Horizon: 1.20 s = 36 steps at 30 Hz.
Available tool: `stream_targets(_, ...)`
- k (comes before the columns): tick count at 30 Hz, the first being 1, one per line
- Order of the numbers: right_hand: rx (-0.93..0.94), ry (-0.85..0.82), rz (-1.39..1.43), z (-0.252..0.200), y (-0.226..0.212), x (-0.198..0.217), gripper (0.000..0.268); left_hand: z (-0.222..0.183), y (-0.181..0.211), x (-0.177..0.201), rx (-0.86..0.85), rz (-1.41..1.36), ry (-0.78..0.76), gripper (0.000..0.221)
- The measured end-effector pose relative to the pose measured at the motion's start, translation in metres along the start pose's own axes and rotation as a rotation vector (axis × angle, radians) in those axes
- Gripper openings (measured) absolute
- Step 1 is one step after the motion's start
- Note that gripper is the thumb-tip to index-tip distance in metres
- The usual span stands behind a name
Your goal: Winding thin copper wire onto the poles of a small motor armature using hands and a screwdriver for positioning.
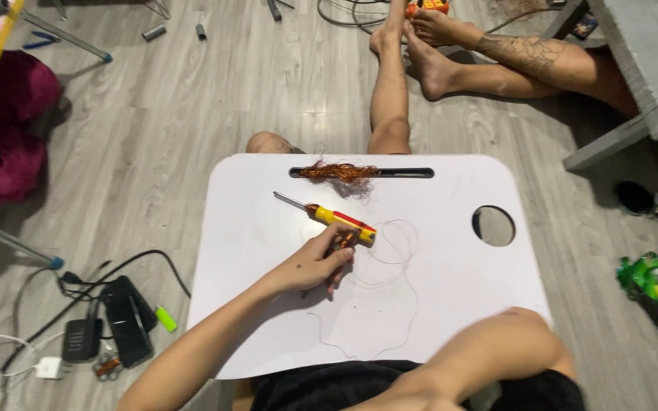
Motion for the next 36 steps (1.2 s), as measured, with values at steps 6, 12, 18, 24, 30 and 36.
stream_targets(6, 0.072, 0.116, 0.113, -0.05, 0.0, 0.051, 0.052, 0.002, 0.007, 0.002, 0.003, 0.074, -0.035, 0.036)
stream_targets(12, 0.013, 0.566, -1.16, -0.076, -0.016, 0.118, 0.025, -0.01, 0.031, 0.002, -0.075, 0.2, 0.156, 0.04)
stream_targets(18, -0.163, 0.654, -1.119, -0.095, 0.016, 0.129, 0.027, -0.019, 0.04, 0.003, -0.18, 0.168, 0.373, 0.038)
stream_targets(24, -0.156, 0.727, -1.032, -0.106, 0.021, 0.137, 0.01, -0.017, 0.035, -0.001, -0.245, 0.152, 0.384, 0.037)
stream_targets(30, -0.179, 0.711, -1.166, -0.115, 0.011, 0.156, 0.007, -0.017, 0.031, -0.008, -0.244, 0.066, 0.375, 0.039)
stream_targets(36, -0.245, 0.68, -1.019, -0.12, 0.01, 0.163, 0.014, -0.024, 0.032, -0.015, -0.546, 0.14, 0.324, 0.043)
Point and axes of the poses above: each hand's wrist, its own z-axis towards the middle knuckle, its own x-axis out of the back of the hand, y = z × x, the point moved 4 cm from there along z, towards the middle knuckle, and after that the axes turned 7 degrees about z, right-handed, at the moved point
